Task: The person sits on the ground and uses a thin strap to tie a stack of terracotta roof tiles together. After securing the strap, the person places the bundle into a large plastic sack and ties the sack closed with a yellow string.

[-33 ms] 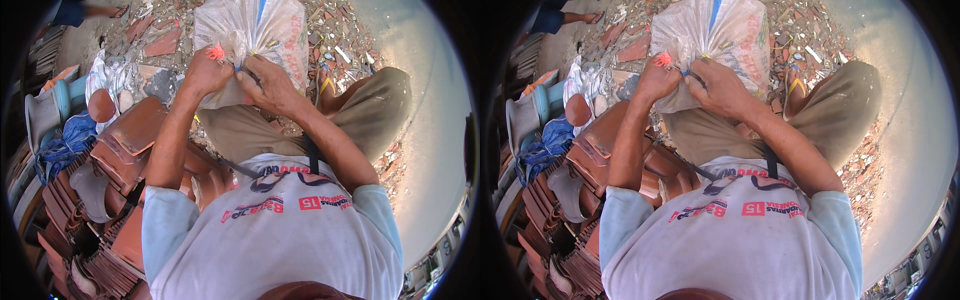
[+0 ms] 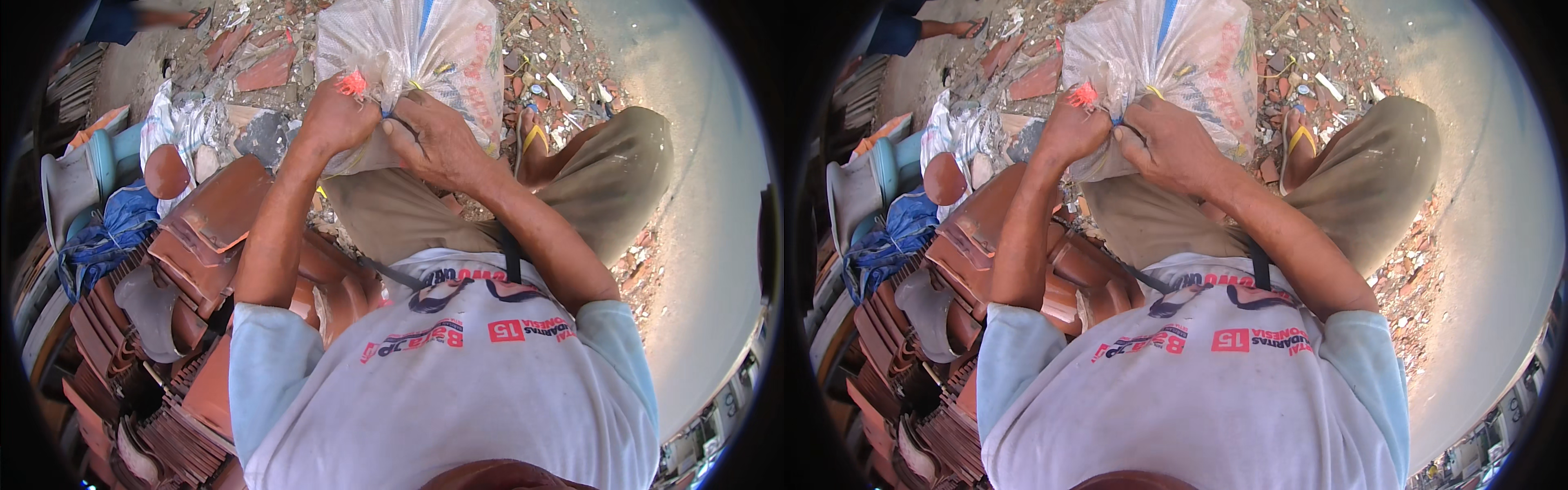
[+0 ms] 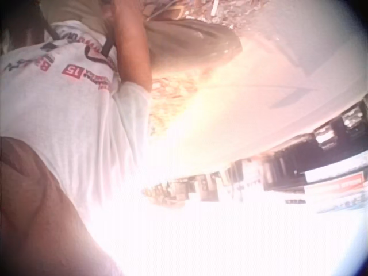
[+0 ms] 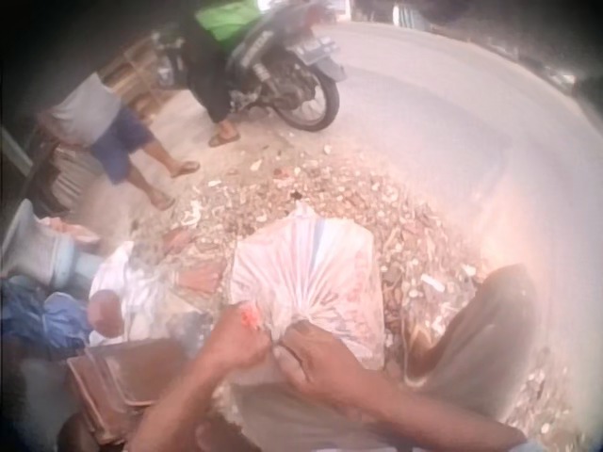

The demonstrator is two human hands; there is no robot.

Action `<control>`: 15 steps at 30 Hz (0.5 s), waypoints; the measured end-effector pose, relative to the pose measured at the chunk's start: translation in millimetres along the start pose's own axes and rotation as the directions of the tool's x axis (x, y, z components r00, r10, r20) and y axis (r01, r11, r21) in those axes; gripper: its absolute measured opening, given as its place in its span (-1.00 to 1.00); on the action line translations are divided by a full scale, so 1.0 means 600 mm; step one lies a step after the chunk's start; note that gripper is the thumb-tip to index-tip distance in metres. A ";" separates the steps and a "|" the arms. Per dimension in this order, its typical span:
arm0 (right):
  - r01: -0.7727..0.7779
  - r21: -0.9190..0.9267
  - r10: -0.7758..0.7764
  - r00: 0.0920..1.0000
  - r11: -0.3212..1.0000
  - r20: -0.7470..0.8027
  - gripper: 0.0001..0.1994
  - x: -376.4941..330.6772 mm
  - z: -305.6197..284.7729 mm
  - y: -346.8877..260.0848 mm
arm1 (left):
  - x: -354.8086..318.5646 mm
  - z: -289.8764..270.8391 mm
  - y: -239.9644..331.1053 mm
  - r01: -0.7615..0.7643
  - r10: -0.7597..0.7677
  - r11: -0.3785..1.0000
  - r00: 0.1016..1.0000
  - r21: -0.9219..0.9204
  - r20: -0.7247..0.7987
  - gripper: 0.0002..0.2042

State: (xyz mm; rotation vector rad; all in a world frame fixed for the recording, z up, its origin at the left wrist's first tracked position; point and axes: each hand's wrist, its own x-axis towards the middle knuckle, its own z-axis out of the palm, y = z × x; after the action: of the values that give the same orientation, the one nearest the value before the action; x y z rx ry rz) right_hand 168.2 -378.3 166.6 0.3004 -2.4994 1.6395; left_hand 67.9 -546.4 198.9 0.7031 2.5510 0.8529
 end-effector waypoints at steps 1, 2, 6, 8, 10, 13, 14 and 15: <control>-0.002 -0.028 0.002 1.000 1.000 0.020 -0.71 0.003 0.002 -0.003 | 0.003 -0.001 0.002 0.008 -0.008 0.999 1.000 -0.037 -0.005 -0.62; -0.006 -0.059 0.008 0.999 0.998 0.042 -0.70 0.005 0.002 -0.005 | 0.005 -0.002 0.008 0.016 -0.017 0.997 1.000 -0.080 -0.008 -0.61; 0.040 -0.012 -0.040 0.999 0.999 0.013 -0.67 -0.006 0.007 0.015 | 0.007 -0.015 0.021 0.353 -0.308 0.913 0.925 -0.203 0.224 -0.66; 0.057 0.092 -0.054 0.998 0.994 -0.039 -0.66 -0.014 0.007 0.014 | 0.014 -0.003 0.006 0.508 -0.451 0.823 0.856 -0.253 0.252 -0.69; 0.206 -0.039 -0.203 0.978 0.978 0.054 -0.66 -0.022 0.000 0.003 | 0.006 -0.002 0.029 0.530 -0.480 0.749 0.847 -0.397 0.226 -0.62; 0.350 -0.094 -0.331 0.927 0.932 0.176 -0.67 -0.041 0.023 0.002 | 0.001 0.000 0.039 0.565 -0.520 0.664 0.820 -0.490 0.240 -0.55; 0.385 -0.093 -0.360 0.909 0.918 0.211 -0.68 -0.045 0.033 0.005 | 0.002 0.002 0.034 0.577 -0.529 0.643 0.810 -0.503 0.252 -0.55; 0.381 -0.133 -0.350 0.914 0.915 0.207 -0.69 -0.046 0.035 0.010 | 0.005 0.004 0.024 0.597 -0.535 0.635 0.798 -0.491 0.278 -0.55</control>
State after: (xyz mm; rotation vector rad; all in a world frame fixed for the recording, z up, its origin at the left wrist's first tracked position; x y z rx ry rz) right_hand 193.2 -392.5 146.6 0.8727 -2.4866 1.2917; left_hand 71.7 -533.6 205.8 -0.2417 2.0337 1.1893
